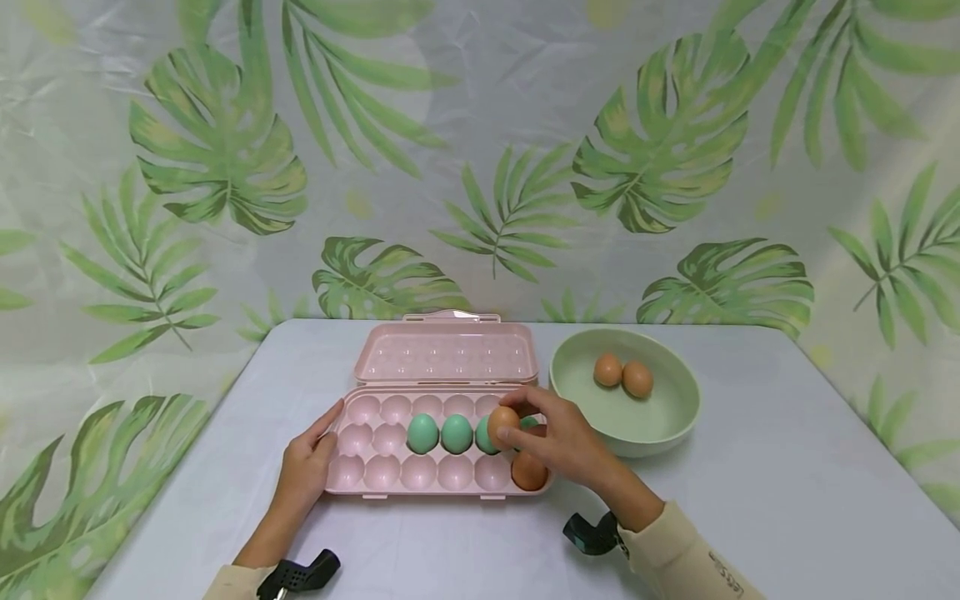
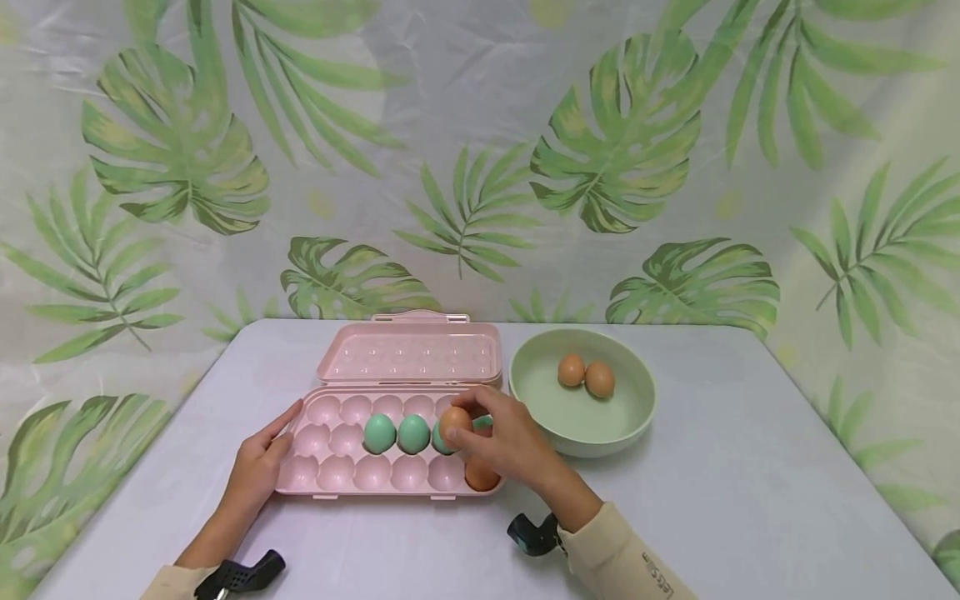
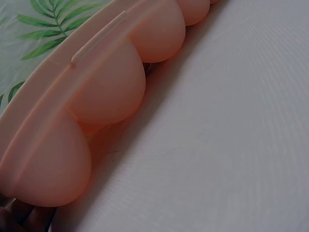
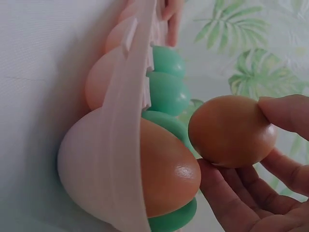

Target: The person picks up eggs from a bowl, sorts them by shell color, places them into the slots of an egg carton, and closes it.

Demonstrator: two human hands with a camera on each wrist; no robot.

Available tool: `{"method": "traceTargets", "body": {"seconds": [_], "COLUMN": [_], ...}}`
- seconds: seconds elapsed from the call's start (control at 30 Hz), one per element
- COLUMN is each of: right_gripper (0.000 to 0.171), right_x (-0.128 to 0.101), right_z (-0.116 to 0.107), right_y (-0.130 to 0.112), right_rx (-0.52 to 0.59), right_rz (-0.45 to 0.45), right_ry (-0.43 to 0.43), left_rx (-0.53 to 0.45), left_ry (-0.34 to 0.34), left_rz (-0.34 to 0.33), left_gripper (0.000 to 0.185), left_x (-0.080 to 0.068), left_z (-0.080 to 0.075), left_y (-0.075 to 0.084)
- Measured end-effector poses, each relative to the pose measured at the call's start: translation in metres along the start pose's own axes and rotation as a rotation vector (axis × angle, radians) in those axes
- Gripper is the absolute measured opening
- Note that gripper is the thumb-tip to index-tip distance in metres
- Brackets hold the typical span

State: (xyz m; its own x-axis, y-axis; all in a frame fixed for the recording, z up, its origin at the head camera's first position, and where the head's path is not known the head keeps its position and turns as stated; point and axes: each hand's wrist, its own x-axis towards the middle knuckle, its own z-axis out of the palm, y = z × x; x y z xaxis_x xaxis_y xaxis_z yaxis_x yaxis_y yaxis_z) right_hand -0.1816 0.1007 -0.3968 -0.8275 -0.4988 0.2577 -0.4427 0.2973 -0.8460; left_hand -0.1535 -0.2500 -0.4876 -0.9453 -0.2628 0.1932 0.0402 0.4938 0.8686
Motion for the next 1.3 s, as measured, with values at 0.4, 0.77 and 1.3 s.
{"method": "traceTargets", "body": {"seconds": [0.4, 0.77, 1.3], "right_gripper": [0.028, 0.028, 0.028], "right_x": [-0.001, -0.001, -0.003], "right_z": [0.003, 0.008, 0.017], "right_y": [0.014, 0.029, 0.030], "right_rx": [-0.032, -0.106, -0.210], "right_rz": [-0.038, -0.057, -0.109], "right_ry": [-0.014, -0.049, -0.039], "left_rx": [0.000, 0.005, 0.005], "left_ry": [-0.002, -0.003, 0.004], "left_rz": [-0.003, 0.002, -0.001], "left_gripper": [0.044, 0.044, 0.044], "left_x": [-0.002, -0.003, -0.001], "left_z": [-0.001, -0.001, -0.001], "left_y": [0.002, 0.002, 0.002]}}
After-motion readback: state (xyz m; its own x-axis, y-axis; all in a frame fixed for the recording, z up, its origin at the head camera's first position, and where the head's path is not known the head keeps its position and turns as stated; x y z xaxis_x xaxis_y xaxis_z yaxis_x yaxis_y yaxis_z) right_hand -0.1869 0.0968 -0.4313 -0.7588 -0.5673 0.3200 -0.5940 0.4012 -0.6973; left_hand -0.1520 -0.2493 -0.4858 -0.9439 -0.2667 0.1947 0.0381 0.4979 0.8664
